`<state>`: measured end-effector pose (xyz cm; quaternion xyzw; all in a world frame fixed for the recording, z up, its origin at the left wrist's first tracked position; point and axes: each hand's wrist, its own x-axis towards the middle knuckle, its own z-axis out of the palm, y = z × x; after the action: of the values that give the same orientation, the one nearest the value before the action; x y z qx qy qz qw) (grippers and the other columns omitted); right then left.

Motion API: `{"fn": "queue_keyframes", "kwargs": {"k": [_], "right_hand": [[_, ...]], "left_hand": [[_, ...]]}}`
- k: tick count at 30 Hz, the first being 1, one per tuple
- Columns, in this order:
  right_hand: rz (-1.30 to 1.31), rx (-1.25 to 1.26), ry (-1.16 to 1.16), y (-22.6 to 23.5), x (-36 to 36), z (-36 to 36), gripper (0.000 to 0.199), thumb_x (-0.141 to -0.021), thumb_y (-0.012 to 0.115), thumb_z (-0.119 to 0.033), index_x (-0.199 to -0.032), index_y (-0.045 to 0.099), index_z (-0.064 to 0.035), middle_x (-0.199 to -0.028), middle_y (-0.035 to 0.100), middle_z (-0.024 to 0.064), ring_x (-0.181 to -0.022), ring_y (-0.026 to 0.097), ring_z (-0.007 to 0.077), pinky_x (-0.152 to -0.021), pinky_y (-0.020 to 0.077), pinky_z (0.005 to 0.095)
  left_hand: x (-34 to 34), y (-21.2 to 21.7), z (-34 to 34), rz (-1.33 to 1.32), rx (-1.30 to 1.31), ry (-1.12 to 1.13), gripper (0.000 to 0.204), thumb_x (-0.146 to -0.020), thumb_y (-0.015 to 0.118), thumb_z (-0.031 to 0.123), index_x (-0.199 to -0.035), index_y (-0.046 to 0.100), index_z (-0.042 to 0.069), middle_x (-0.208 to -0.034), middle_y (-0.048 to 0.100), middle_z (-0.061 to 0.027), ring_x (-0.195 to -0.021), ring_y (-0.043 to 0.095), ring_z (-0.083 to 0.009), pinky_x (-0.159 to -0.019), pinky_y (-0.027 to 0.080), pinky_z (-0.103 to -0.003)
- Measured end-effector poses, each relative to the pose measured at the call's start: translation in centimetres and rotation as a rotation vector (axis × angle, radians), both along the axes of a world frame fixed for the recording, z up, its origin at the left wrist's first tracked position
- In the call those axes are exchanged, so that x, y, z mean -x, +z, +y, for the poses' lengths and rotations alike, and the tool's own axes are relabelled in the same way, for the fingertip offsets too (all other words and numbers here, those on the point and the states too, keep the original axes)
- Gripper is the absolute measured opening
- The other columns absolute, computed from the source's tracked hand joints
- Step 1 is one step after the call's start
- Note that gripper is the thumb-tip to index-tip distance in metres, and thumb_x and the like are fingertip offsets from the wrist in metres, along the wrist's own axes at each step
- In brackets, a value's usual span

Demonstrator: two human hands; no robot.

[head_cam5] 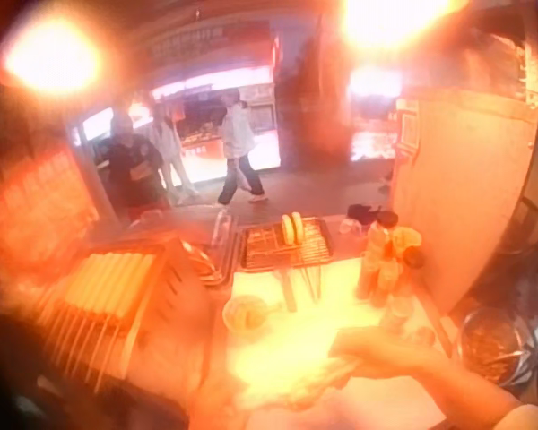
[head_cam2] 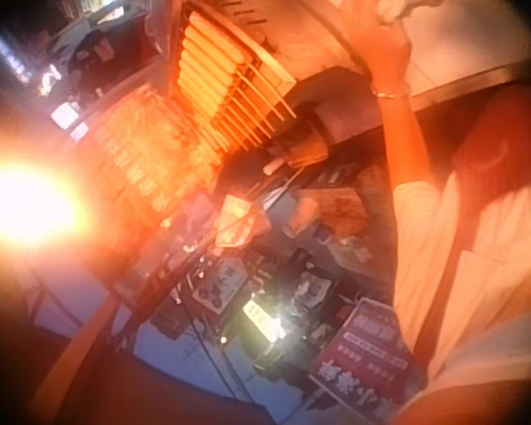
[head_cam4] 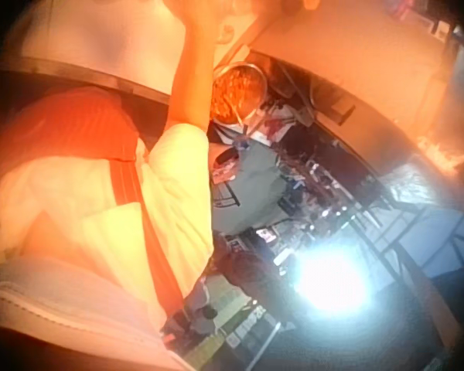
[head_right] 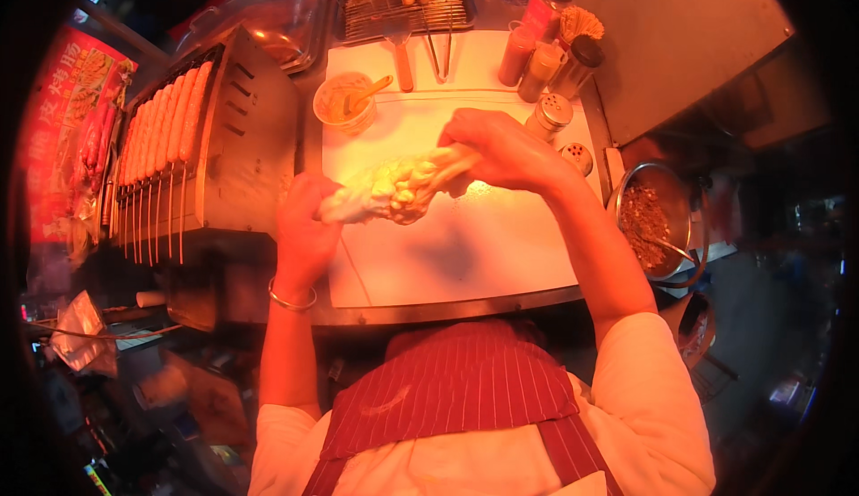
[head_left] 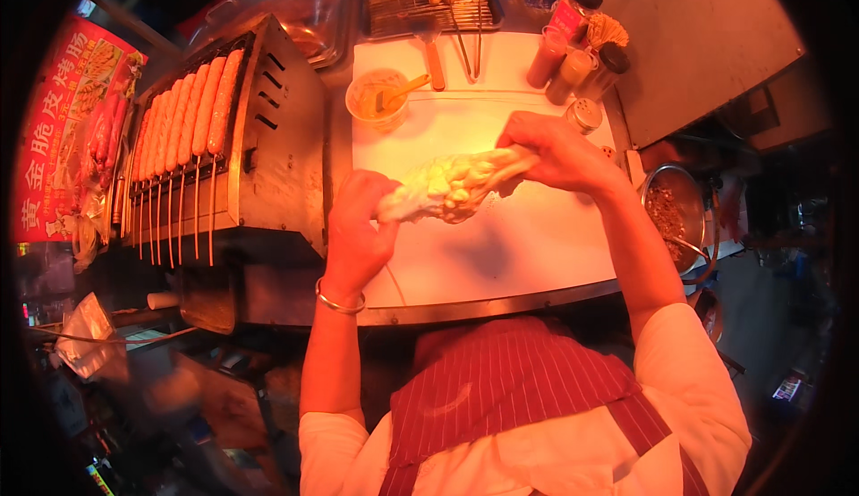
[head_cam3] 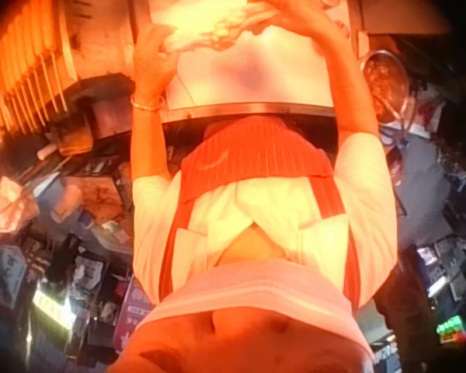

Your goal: The person kneads and rolls dough, portions it into small balls, and flattens them into wrappers. They brush the wrappers with liquid and prepare a meat filling in a bowl, working at a street food stall.

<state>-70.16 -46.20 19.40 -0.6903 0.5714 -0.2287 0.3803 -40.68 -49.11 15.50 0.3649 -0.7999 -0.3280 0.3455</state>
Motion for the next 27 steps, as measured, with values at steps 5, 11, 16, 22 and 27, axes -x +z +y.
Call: {"fn": "queue_keyframes", "kwargs": {"k": [5, 11, 16, 22, 27], "right_hand": [[0.306, 0.049, 0.195, -4.6, 4.3, 7.8, 0.069, -0.066, 0.084, -0.029, -0.128, 0.059, -0.0125, -0.136, 0.052, 0.0158, -0.125, 0.048, 0.035, -0.104, 0.0385, 0.0466], [0.336, 0.11, -0.116, -11.3, 0.2, 9.2, 0.077, -0.068, 0.082, -0.033, -0.138, 0.053, -0.0197, -0.141, 0.048, 0.014, -0.131, 0.043, 0.0351, -0.107, 0.033, 0.0515], [0.543, 0.189, -0.128, -14.1, -4.9, 7.7, 0.058, -0.076, 0.075, -0.03, -0.13, 0.058, -0.0188, -0.122, 0.059, 0.0101, -0.119, 0.051, 0.0308, -0.096, 0.0384, 0.0481], [0.293, -0.26, -0.068, -12.6, -2.1, 10.3, 0.033, -0.08, 0.063, -0.011, -0.112, 0.064, -0.0188, -0.103, 0.061, 0.0031, -0.108, 0.055, 0.0266, -0.089, 0.0422, 0.0452], [0.371, 0.447, -0.086, -8.8, -1.9, 12.5, 0.033, -0.078, 0.069, -0.014, -0.111, 0.067, -0.0108, -0.115, 0.064, 0.0087, -0.109, 0.059, 0.0297, -0.089, 0.0458, 0.0441]], "left_hand": [[-2.9, -3.8, 3.5, -0.316, -0.186, -0.297, 0.052, -0.077, 0.072, 0.009, -0.128, 0.06, 0.011, -0.139, 0.052, -0.0111, -0.135, 0.043, -0.0301, -0.114, 0.017, -0.057], [0.4, -8.7, 5.3, -0.199, -0.204, 0.087, 0.063, -0.075, 0.077, 0.018, -0.135, 0.056, 0.015, -0.152, 0.039, -0.0112, -0.148, 0.017, -0.0324, -0.115, 0.006, -0.061], [5.3, -13.2, 5.5, -0.459, -0.02, 0.033, 0.054, -0.071, 0.071, 0.009, -0.124, 0.063, 0.017, -0.127, 0.056, -0.0087, -0.125, 0.041, -0.0329, -0.098, 0.034, -0.049], [3.1, -11.7, 4.3, -0.284, 0.034, -0.172, 0.036, -0.067, 0.061, -0.001, -0.098, 0.07, 0.015, -0.085, 0.06, -0.0032, -0.087, 0.053, -0.028, -0.078, 0.039, -0.039], [2.7, -5.5, 5.6, -0.37, 0.194, -0.226, 0.041, -0.074, 0.068, 0.01, -0.115, 0.068, 0.015, -0.126, 0.059, -0.0081, -0.12, 0.05, -0.0259, -0.101, 0.03, -0.046]]}}
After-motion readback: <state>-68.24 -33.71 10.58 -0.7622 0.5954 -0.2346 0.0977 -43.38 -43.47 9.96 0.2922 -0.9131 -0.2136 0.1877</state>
